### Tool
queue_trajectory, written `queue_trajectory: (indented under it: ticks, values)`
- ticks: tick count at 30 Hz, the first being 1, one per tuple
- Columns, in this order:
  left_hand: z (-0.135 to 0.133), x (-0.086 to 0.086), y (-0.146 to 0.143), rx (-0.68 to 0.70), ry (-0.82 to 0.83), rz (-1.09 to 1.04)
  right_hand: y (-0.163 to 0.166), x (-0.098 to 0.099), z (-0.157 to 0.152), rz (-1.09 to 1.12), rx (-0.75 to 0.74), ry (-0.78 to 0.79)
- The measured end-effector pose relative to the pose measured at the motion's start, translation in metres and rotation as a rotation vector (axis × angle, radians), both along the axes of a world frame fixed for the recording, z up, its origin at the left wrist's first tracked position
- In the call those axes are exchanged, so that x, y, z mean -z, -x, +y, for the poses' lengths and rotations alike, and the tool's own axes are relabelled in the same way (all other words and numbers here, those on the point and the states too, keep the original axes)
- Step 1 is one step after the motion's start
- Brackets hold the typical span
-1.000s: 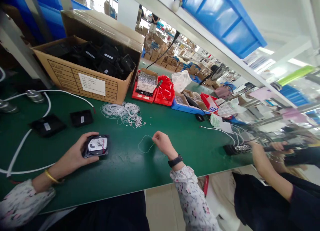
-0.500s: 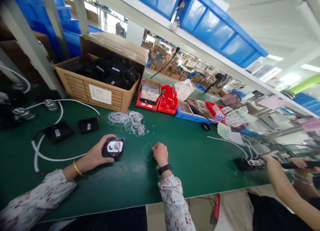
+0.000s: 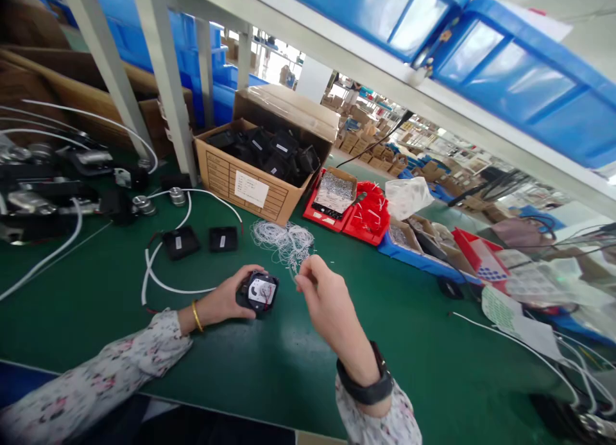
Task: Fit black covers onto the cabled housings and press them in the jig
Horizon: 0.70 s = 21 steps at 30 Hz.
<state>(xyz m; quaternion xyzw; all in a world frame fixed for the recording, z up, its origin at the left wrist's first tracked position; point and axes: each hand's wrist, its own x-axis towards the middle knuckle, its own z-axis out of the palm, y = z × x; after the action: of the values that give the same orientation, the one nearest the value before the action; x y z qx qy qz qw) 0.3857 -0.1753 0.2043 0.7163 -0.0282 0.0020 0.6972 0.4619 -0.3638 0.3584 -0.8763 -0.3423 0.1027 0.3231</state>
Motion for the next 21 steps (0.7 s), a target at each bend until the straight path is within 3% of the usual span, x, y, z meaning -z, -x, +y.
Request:
queue_trajectory:
  ticks: [2, 5, 10, 17, 21]
  values:
    - [0.000, 0.001, 0.000, -0.005, -0.011, -0.022, 0.016, 0.000, 0.017, 0.084, -0.078, 0.011]
    - [0.001, 0.002, 0.001, -0.008, -0.041, -0.044, 0.030, 0.023, 0.038, 0.168, -0.161, 0.044]
    - [0.002, 0.005, 0.001, -0.034, -0.085, -0.051, 0.023, 0.061, 0.054, 0.219, -0.132, 0.043]
    - [0.004, 0.003, 0.001, -0.011, -0.019, -0.054, 0.004, 0.051, 0.041, 0.220, -0.095, 0.027]
    - [0.005, 0.004, 0.000, 0.001, -0.008, -0.045, -0.002, 0.061, 0.039, 0.190, -0.073, 0.039]
